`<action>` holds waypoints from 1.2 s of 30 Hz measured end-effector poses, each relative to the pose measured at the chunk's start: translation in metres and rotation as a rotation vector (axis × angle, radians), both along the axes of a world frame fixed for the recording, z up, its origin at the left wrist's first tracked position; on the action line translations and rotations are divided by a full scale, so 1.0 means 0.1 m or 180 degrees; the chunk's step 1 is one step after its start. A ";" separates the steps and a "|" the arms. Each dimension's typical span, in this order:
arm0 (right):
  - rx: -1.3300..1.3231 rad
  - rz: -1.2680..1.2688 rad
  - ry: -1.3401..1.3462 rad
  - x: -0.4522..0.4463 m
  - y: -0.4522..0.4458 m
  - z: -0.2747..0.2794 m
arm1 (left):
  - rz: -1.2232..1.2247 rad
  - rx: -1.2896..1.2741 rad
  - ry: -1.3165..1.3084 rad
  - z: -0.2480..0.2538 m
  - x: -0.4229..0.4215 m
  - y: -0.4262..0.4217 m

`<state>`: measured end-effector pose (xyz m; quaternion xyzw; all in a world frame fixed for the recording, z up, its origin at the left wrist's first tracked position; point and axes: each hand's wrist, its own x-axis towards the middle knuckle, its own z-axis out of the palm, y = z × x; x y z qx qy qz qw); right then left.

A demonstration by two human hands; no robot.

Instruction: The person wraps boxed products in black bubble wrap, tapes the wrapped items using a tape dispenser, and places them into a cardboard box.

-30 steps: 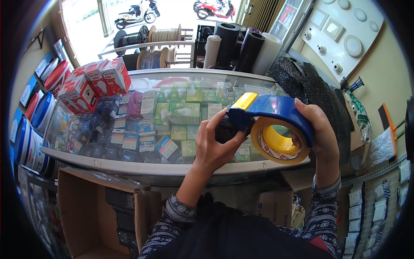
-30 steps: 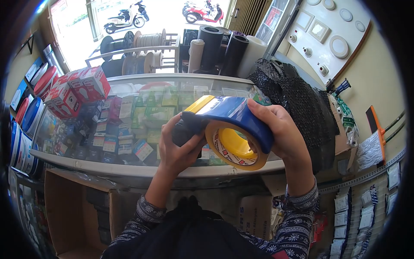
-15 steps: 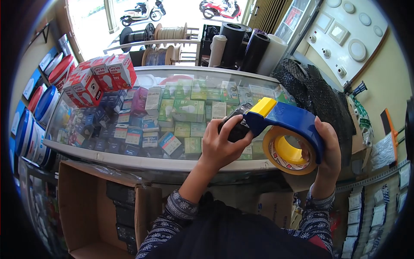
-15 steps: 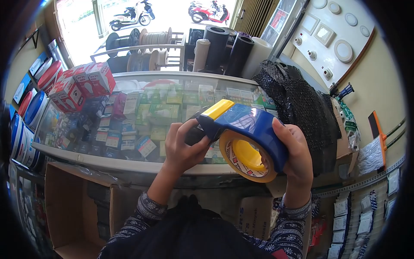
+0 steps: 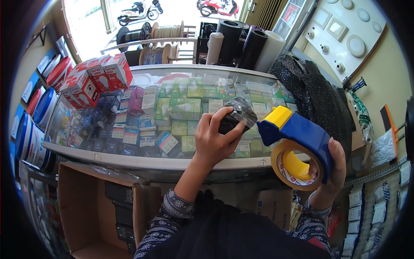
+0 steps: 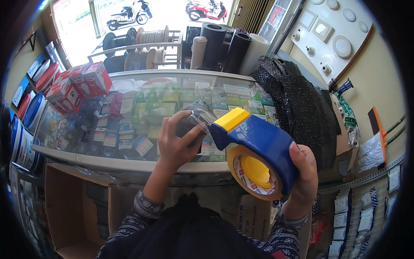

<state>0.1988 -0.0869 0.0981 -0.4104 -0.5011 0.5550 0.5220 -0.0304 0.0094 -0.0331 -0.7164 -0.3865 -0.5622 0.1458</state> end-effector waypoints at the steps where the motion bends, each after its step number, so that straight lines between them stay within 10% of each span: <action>1: -0.0002 0.0087 0.0061 -0.01 -0.03 0.01 | 0.0008 -0.0005 0.0025 -0.01 0.00 -0.01; 16: 0.0353 -0.0880 0.0480 -0.06 -0.32 -0.26 | -0.0776 0.0462 -0.1137 -0.08 0.04 0.14; 27: -0.0281 -0.0477 -0.0467 -0.07 -0.15 -0.31 | -0.0731 -0.1686 -0.0175 0.22 -0.20 -0.18; 36: 0.0400 -0.0230 -0.1005 -0.38 -0.08 0.00 | 0.0047 0.0369 0.0229 0.51 -0.16 -0.19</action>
